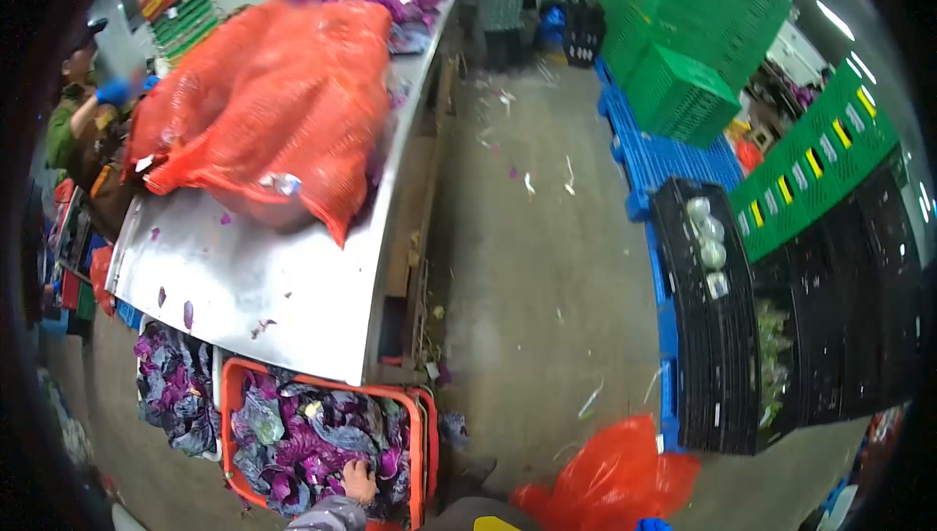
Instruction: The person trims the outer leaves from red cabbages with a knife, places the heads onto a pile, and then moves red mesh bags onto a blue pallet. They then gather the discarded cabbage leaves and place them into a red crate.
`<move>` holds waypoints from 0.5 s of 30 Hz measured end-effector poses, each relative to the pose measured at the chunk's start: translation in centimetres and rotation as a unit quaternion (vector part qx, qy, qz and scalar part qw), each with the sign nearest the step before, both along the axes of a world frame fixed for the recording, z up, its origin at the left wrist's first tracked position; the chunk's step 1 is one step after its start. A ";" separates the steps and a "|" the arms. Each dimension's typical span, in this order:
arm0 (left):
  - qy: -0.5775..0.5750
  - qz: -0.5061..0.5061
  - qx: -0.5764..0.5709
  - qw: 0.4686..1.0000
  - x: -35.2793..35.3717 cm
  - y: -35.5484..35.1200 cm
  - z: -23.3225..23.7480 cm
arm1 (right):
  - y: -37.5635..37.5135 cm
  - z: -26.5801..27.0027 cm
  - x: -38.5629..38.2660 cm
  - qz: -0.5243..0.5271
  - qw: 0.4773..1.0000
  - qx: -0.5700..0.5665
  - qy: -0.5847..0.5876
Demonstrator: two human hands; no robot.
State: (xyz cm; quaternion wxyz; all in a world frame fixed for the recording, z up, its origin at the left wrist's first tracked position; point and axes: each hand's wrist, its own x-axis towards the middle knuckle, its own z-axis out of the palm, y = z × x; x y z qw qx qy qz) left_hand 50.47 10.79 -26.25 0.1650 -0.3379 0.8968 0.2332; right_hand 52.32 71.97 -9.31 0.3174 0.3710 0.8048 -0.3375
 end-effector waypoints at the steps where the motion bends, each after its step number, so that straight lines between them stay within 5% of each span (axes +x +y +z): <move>1: 0.049 -0.008 0.001 0.999 -1.9 0.6 3.8 | -1.3 1.2 -3.0 -0.041 0.996 -0.036 0.066; 4: 0.190 -0.032 0.132 0.972 -6.4 1.8 11.0 | -0.8 2.5 -9.1 0.064 0.997 -0.021 0.043; 6: 0.262 -0.043 0.171 0.949 -10.8 4.0 18.3 | 3.5 -1.6 -10.4 0.130 0.991 -0.006 0.040; 8: 0.272 -0.030 0.201 0.940 -15.1 5.5 23.2 | 6.3 -5.5 -13.0 0.325 0.945 0.013 0.022; 11: 0.386 -0.030 0.129 0.913 -21.8 5.7 25.1 | 5.3 -6.0 -19.8 0.229 0.969 0.024 -0.093; 12: 0.385 -0.010 0.098 0.918 -23.7 5.6 25.4 | 11.7 -13.9 -20.9 0.509 0.860 -0.001 -0.018; 13: 0.399 0.056 0.141 0.904 -26.0 5.2 25.6 | 13.6 -17.2 -23.6 0.621 0.770 -0.016 0.146; 15: 0.417 0.140 0.123 0.890 -29.8 2.3 23.8 | 12.8 -21.2 -29.1 0.590 0.802 0.038 0.085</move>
